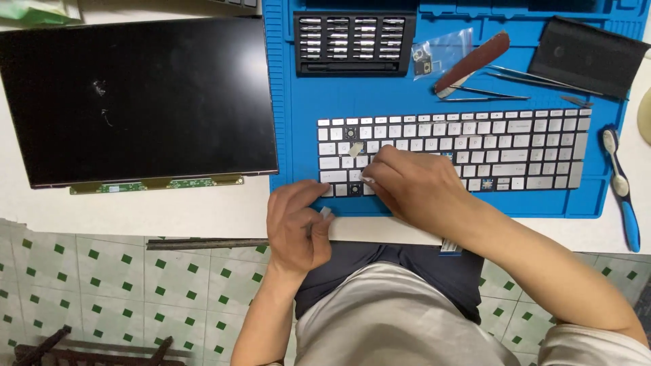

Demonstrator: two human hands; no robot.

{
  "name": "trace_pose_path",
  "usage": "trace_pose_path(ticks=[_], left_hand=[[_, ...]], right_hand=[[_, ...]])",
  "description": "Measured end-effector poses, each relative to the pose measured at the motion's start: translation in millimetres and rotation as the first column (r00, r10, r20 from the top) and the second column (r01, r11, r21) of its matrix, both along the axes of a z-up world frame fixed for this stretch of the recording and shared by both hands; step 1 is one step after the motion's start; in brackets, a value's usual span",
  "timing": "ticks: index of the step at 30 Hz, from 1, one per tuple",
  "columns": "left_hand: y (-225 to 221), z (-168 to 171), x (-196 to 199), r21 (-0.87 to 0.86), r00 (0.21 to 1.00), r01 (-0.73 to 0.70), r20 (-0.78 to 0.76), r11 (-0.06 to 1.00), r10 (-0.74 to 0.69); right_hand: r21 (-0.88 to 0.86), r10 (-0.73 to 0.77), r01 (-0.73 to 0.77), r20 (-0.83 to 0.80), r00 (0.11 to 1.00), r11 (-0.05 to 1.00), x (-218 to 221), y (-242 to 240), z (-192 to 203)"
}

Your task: Cleaning individual keyboard key retainers with a toothbrush and assembling them onto a laptop keyboard frame.

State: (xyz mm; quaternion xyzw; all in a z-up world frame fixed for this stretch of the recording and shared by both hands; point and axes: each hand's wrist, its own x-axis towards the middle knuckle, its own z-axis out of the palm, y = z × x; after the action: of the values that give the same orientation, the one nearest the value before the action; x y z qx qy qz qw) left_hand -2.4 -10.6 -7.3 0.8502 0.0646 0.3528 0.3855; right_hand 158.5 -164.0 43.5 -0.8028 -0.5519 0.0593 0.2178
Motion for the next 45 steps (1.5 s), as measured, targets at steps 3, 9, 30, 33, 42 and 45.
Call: trace_pose_path(ticks=[3,9,30,33,42,45], left_hand=[[-0.8,0.5,-1.9,-0.002,1.000,-0.004,0.004,1.000,0.004],[-0.1,-0.5,-2.7,-0.015,1.000,0.002,0.000,1.000,-0.002],[-0.3,4.1,0.5,0.037,0.999,0.011,-0.054,0.999,-0.009],[-0.3,1.4,0.6,0.033,0.999,0.007,-0.043,0.999,-0.005],[-0.1,4.1,1.3,0.041,0.999,0.004,-0.045,0.999,-0.002],[0.0,5.0,1.5,0.043,0.998,0.000,-0.055,0.999,0.002]], right_hand=[[-0.035,0.000,0.004,0.107,0.994,0.999,3.4,1.1,5.5],[-0.069,0.006,-0.002,0.055,0.998,0.998,14.3,-9.4,12.4],[-0.093,0.105,-0.104,0.011,0.994,0.990,10.3,-1.4,14.9],[-0.098,0.046,-0.040,0.062,0.997,0.994,21.7,-12.2,17.0],[-0.031,0.001,0.000,0.042,0.999,1.000,9.2,-12.7,10.5],[-0.079,0.025,-0.022,0.040,0.999,0.997,9.0,-13.4,11.6]])
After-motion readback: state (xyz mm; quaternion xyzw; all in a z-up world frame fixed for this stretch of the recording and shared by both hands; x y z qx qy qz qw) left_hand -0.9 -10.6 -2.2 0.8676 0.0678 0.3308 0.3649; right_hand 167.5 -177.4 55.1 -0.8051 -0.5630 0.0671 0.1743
